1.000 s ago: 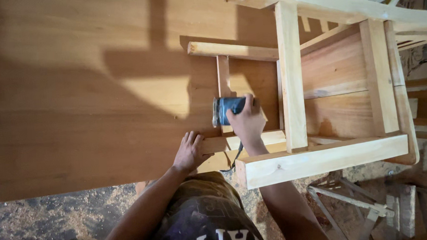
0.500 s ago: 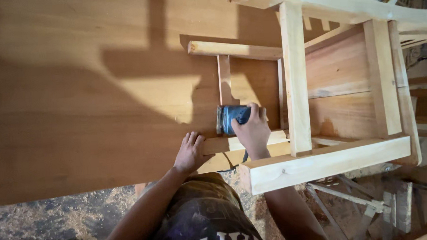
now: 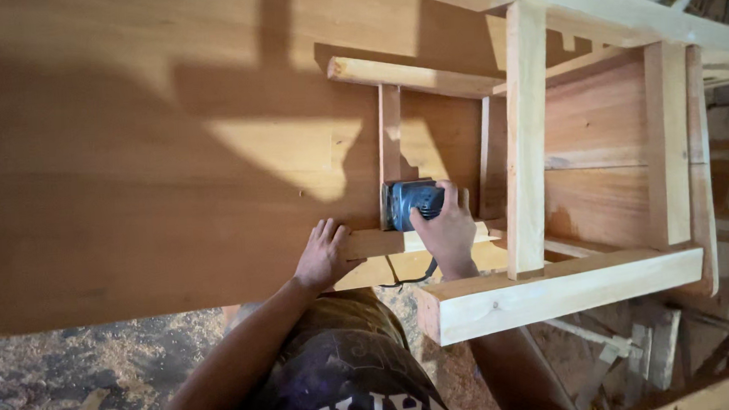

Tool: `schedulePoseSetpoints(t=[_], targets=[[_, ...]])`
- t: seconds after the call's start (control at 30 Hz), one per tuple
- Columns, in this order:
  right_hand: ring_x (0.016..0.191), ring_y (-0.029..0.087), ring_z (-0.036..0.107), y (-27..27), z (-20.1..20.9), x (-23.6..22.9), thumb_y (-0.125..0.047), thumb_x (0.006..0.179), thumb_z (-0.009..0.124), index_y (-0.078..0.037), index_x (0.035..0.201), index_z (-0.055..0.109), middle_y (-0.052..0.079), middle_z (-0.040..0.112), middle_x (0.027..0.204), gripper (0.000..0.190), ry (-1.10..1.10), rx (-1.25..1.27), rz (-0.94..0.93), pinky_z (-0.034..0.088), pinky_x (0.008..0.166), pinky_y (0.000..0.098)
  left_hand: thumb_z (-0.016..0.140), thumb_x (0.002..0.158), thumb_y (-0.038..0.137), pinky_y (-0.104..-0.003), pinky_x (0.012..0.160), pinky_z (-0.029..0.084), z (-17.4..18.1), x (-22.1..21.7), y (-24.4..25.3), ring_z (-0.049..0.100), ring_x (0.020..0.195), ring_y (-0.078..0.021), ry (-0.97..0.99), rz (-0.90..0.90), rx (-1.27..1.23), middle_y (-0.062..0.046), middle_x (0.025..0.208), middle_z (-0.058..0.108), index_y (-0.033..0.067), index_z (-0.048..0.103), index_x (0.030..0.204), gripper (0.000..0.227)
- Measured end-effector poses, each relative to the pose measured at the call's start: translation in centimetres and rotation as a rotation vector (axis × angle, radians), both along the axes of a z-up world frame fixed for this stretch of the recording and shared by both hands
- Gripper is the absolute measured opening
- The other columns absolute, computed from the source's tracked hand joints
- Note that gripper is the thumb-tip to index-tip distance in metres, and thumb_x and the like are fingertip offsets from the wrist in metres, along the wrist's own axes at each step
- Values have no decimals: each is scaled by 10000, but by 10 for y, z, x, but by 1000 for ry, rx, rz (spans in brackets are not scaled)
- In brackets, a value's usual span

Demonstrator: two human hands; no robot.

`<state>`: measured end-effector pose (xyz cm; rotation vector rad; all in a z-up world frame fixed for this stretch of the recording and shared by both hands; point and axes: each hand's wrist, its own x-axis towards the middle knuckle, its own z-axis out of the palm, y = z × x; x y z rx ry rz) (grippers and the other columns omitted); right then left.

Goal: The person sands the surfaces and joints of a wooden stool using a power sander.

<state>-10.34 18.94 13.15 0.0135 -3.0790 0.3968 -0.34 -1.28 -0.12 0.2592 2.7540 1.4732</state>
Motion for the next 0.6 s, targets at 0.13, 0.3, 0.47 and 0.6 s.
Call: schedulePoseSetpoints(t=[0.13,0.3,0.47,0.6], targets=[[943,398,688,-1,3,1,-319,728,807,-134,1245,550,161,612,1154,606,42,3,11,581,734,510,876,699,361,-508,987,447,4,-4,-1,512,1114,-413,76,-4,0,-196,1148,536,-2,589,1152,648],[901,361,710,-23,-5,-3,-307,720,822,-134,1233,560,174,620,1138,602,74,64,84,612,685,457,872,717,362,-500,988,449,5,-6,-3,522,1115,-395,29,-22,16,-182,1157,540,9,589,1159,632],[887,317,719,-40,-9,-44,-323,794,779,-134,1286,527,171,616,1171,584,-66,21,17,643,673,406,857,740,403,-515,1013,430,1,-4,-2,503,1133,-417,-24,-26,31,-213,1171,518,-9,578,1175,660],[915,362,703,-58,2,-88,-313,746,793,-142,1241,531,179,607,1142,585,-65,-8,-57,609,685,487,840,742,429,-517,1050,406,-1,-6,0,487,1171,-431,-133,-57,-19,-226,1190,518,-17,577,1191,685]])
